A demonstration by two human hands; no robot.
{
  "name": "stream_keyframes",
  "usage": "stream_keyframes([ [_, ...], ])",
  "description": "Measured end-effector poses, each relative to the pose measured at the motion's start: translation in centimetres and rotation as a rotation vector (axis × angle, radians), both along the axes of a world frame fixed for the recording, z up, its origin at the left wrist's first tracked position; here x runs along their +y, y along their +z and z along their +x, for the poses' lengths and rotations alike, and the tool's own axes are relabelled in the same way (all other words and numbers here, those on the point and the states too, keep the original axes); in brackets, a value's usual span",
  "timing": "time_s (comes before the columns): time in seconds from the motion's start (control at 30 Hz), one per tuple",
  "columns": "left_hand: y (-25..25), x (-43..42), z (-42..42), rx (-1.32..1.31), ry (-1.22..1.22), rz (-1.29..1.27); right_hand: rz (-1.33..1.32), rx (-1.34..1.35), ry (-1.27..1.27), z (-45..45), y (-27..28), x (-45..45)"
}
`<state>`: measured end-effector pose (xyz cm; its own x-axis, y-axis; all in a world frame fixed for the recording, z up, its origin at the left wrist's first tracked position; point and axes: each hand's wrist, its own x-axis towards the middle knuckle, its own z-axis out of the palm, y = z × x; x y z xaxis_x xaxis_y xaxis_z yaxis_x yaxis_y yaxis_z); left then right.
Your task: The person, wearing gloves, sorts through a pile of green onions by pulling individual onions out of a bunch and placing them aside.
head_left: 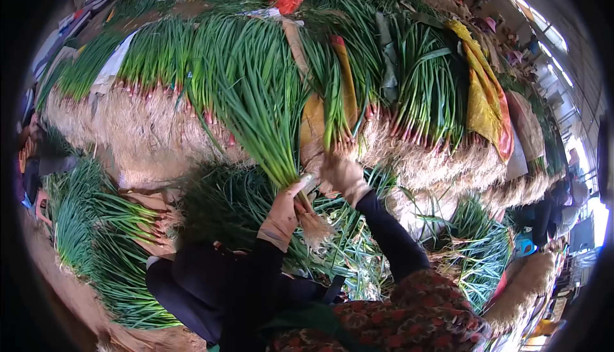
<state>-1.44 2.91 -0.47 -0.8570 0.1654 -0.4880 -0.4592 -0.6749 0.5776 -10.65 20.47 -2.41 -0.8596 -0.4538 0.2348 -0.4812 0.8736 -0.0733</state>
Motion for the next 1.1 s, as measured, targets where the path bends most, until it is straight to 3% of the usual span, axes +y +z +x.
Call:
stream_keyframes([
  [0.03, -0.7, -0.5, -0.2, 0.019, -0.116, -0.138, -0.014, -0.249, -0.076, 3.7, 2.9, -1.8],
  [0.07, -1.4, -0.2, -0.4, 0.037, -0.066, -0.138, 0.104, -0.16, 0.1, 6.3, 1.4, -1.4],
  [0.1, -2.1, 0.2, -0.4, 0.054, -0.017, -0.136, -0.215, -0.315, 0.273, 7.5, -1.6, -1.0],
  [0.13, -2.6, 0.6, -0.4, 0.071, 0.033, -0.136, -0.243, -0.376, 0.324, 8.6, -1.2, -0.3],
  [0.2, -2.9, 1.3, -0.2, -0.046, 0.186, 0.033, -0.589, -0.836, 0.513, 5.9, -3.5, 1.2],
  [0.23, -2.8, 1.4, -0.2, -0.071, 0.225, 0.088, -0.955, -1.413, 0.193, 3.9, -2.5, 1.2],
  [0.27, -2.6, 1.4, -0.2, -0.095, 0.262, 0.144, -0.848, -1.272, -0.155, 2.8, -1.9, 0.6],
  [0.33, -2.6, 1.2, 0.2, -0.082, 0.196, 0.167, -1.544, -1.595, -0.288, 3.1, 3.0, -2.0],
  [0.4, -2.6, 1.4, 0.3, -0.062, 0.194, 0.219, -0.705, -0.345, 0.344, 1.9, -2.4, -2.9],
  [0.43, -2.1, 1.2, 0.7, -0.029, 0.201, 0.238, -0.974, -0.806, 0.328, 1.4, -4.1, -3.5],
  [0.47, -2.7, 0.9, 0.7, -0.002, 0.163, 0.311, -1.545, -1.372, 0.142, 1.2, -4.0, -4.6],
  [0.5, -3.6, 0.7, 0.7, 0.025, 0.124, 0.385, -1.889, -1.66, -0.207, 1.0, -4.0, -5.8],
  [0.57, -2.9, 0.1, 0.8, 0.207, -0.083, 0.67, -2.097, -1.444, -0.353, -0.1, -8.6, -5.9],
  [0.6, -2.2, 0.4, 1.0, 0.116, -0.009, 0.527, -2.388, -1.526, -0.207, -1.0, -10.6, -4.8],
  [0.67, -1.2, 1.2, 0.6, -0.05, 0.139, 0.237, -1.936, -1.224, -0.615, 0.7, -2.4, -5.1],
  [0.73, -3.2, 1.1, 0.7, -0.084, 0.024, -0.071, -1.85, -1.347, -0.406, 1.4, 1.2, -4.8],
  [0.8, -1.7, 0.8, 0.6, -0.124, -0.078, -0.315, -1.325, -1.058, -0.36, 0.8, 1.6, -4.9],
  [0.87, -0.9, 0.9, 0.5, -0.06, -0.009, -0.198, -1.354, -1.003, -0.221, -0.6, -4.3, -3.7],
  [0.9, -1.4, 1.3, 0.6, 0.018, 0.078, -0.069, -1.1, -0.534, 0.147, -1.3, -13.5, -2.3],
  [0.93, -1.6, 1.5, 0.6, 0.092, 0.164, 0.062, -0.854, 0.053, 0.33, -1.9, -22.3, -1.0],
  [1.03, 1.6, 0.0, 0.7, 0.059, 0.102, 0.184, 0.126, -0.48, 0.186, 4.7, -11.8, -1.6],
  [1.07, 2.4, -0.1, 0.7, 0.073, 0.158, 0.281, -0.181, -0.894, 0.113, 5.4, -8.7, -0.9],
  [1.1, 3.1, -0.1, 0.3, 0.1, 0.264, 0.281, -0.182, -0.851, 0.213, 5.1, -8.3, -0.6],
])
